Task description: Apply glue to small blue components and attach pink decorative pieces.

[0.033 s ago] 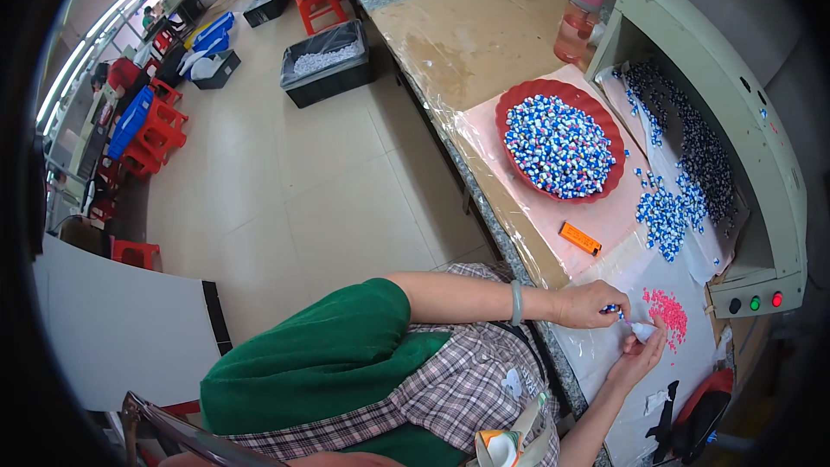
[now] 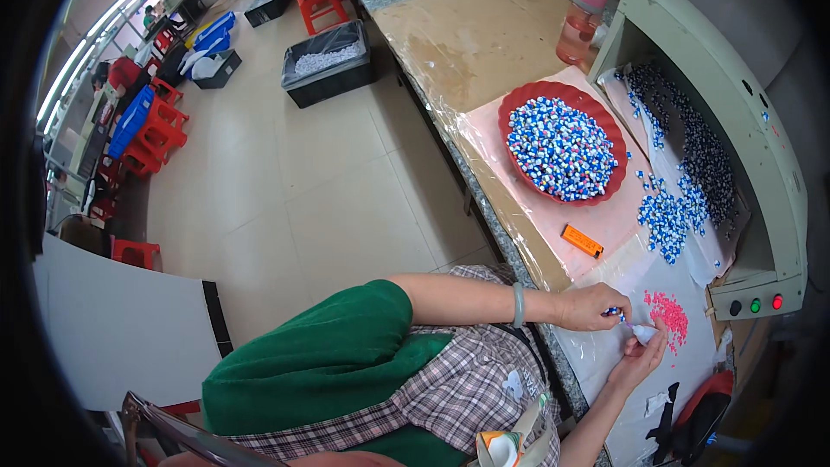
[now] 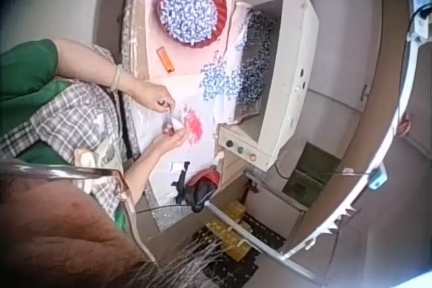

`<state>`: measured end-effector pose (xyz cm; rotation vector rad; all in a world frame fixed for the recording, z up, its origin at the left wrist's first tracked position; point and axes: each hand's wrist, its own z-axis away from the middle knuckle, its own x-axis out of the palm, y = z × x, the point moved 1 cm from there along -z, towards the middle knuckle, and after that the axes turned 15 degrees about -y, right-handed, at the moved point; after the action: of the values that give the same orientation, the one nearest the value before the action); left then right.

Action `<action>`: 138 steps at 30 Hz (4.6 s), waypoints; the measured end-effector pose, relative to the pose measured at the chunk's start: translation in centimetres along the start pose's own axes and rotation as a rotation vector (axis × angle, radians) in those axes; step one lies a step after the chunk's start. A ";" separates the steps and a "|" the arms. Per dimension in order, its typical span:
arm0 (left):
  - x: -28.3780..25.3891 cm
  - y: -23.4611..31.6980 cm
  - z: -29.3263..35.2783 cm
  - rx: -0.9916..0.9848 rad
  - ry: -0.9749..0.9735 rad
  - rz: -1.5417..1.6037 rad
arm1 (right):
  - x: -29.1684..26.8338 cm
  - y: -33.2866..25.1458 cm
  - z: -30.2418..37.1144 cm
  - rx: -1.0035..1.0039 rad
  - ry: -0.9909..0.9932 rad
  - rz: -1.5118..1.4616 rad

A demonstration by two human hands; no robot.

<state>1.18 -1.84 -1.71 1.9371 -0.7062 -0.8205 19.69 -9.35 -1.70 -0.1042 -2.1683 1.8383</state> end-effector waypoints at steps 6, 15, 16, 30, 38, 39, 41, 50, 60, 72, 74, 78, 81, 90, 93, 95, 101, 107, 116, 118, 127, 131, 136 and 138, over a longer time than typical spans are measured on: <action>0.1 0.0 0.1 0.006 0.023 0.019 | -0.8 0.1 0.0 -0.001 0.037 -0.022; 0.1 -0.2 -0.1 0.018 0.035 0.016 | -2.1 0.2 -0.1 -0.015 0.024 -0.291; -0.1 0.1 0.0 0.013 0.025 0.014 | -2.0 0.1 -0.1 -0.014 0.021 -0.285; 0.2 0.0 -0.5 -0.016 -0.023 0.035 | -2.1 0.1 -0.1 -0.006 0.051 -0.293; 0.2 0.6 -0.3 -0.043 -0.049 -0.002 | -2.3 0.0 0.3 0.034 0.025 -0.347; 0.1 0.9 -0.2 -0.050 -0.052 -0.005 | -2.2 -0.1 0.3 0.037 0.026 -0.355; -0.2 1.6 0.0 -0.077 -0.064 0.018 | -1.8 -0.3 0.3 0.034 0.049 -0.360; -0.3 0.8 0.0 -0.004 -0.082 -0.003 | -1.4 -0.4 -0.2 0.061 0.093 -0.382; 0.2 1.0 -0.1 -0.099 -0.185 0.038 | -3.4 -0.1 0.9 0.111 0.053 -0.494; -3.2 1.2 -0.8 -0.476 -0.064 0.666 | -0.3 -2.1 -0.7 0.089 0.109 -0.374; -2.8 0.5 -0.8 -0.463 -0.098 0.744 | -0.1 -3.3 -0.2 0.078 0.132 -0.286; -1.9 0.3 -0.7 -0.477 -0.091 0.795 | 0.9 -4.4 0.5 0.025 0.150 -0.081; -1.5 0.7 -0.3 -0.515 -0.105 0.805 | 1.3 -4.8 1.2 -0.049 0.136 0.122; -1.0 1.2 -0.3 -0.468 -0.148 0.607 | 1.7 -5.1 2.8 -0.229 0.084 0.617; -1.1 1.3 -0.2 -0.511 -0.174 0.560 | 1.8 -5.2 3.0 -0.267 0.071 0.707; -1.0 1.2 -0.2 -0.491 -0.164 0.554 | 1.9 -5.2 2.9 -0.279 0.062 0.736; -1.0 1.2 -0.3 -0.498 -0.174 0.540 | 2.1 -5.2 3.0 -0.286 0.051 0.807; -1.2 1.3 -0.4 -0.511 -0.189 0.528 | 2.4 -5.3 2.9 -0.284 0.035 0.872; -1.2 1.1 -0.4 -0.510 -0.199 0.514 | 2.7 -5.8 2.5 -0.375 -0.002 0.974; -1.2 1.1 -0.3 -0.506 -0.201 0.511 | 2.9 -6.1 2.5 -0.380 -0.023 0.999; -1.2 1.0 -0.3 -0.507 -0.212 0.492 | 2.9 -6.1 2.6 -0.382 -0.028 1.013; -1.1 0.9 -0.3 -0.498 -0.218 0.504 | 2.7 -5.8 2.6 -0.377 -0.013 1.006; -0.8 1.1 -0.5 -0.462 -0.185 0.518 | 1.1 -5.4 3.3 -0.188 0.108 0.560; -0.8 1.3 -0.8 -0.428 -0.171 0.528 | -0.2 -5.1 3.1 -0.161 0.146 0.294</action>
<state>1.06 -1.43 -0.05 1.2283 -0.9966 -0.7308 19.77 -13.30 2.81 -0.6011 -2.2902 1.7315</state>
